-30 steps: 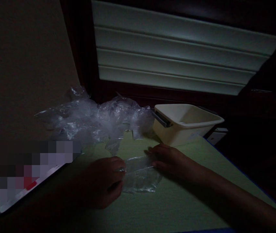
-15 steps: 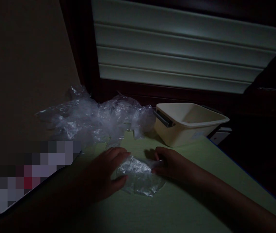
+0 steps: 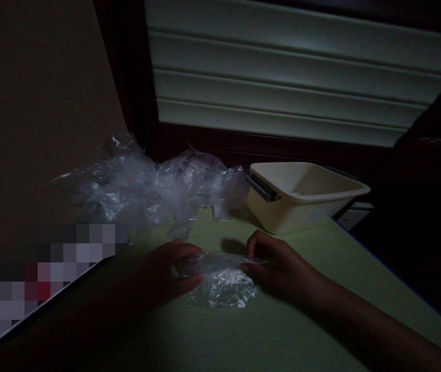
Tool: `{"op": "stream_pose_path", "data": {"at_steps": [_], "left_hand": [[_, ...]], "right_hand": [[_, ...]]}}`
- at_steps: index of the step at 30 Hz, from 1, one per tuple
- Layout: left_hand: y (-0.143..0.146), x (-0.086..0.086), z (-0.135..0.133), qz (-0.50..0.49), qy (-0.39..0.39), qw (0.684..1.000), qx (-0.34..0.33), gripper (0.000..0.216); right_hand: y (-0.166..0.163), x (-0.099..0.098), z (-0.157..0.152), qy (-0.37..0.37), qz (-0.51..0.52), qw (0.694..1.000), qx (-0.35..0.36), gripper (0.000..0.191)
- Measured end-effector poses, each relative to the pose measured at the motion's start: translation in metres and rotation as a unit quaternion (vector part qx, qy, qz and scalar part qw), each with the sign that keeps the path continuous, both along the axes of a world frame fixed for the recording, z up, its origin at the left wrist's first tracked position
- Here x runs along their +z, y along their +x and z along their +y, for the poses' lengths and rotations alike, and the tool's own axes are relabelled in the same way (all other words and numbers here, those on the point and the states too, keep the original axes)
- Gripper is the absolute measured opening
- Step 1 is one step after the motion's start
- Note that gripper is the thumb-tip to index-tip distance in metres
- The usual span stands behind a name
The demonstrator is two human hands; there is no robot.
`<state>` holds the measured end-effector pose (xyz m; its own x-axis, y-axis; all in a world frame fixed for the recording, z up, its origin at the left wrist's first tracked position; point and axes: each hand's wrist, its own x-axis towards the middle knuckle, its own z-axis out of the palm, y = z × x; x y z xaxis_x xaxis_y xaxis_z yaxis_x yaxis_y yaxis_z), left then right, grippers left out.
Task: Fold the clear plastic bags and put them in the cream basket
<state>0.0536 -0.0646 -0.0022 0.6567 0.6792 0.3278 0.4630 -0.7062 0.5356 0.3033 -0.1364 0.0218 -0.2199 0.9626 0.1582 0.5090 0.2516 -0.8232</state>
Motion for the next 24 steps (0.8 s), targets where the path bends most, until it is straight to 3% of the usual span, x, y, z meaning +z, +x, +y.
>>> {"op": "stream_pose_path", "data": {"at_steps": [2,6,9,12,20,24], "left_hand": [[0.001,0.001,0.000,0.007,-0.004,1.000,-0.012,0.011],[0.001,0.000,0.003,0.009,-0.002,1.000,-0.016,0.012],[0.000,0.000,0.004,0.010,-0.004,1.000,-0.026,0.009],[-0.001,0.000,0.004,0.011,-0.004,0.999,-0.047,0.008],[-0.003,-0.001,0.003,0.028,0.041,0.993,-0.103,0.011],[-0.005,0.008,-0.003,0.052,0.104,0.987,-0.112,0.017]], "right_hand": [[0.000,0.000,0.000,-0.018,0.014,1.000,0.019,0.014],[0.005,0.000,0.001,-0.053,0.023,0.997,0.049,0.015],[0.006,-0.002,0.002,-0.021,-0.056,0.998,0.031,0.010],[0.005,-0.004,0.002,0.014,-0.100,0.994,0.030,0.018],[0.009,0.010,-0.004,0.078,-0.136,0.979,0.128,0.034],[0.002,0.021,-0.016,0.115,-0.136,0.982,0.067,0.043]]}}
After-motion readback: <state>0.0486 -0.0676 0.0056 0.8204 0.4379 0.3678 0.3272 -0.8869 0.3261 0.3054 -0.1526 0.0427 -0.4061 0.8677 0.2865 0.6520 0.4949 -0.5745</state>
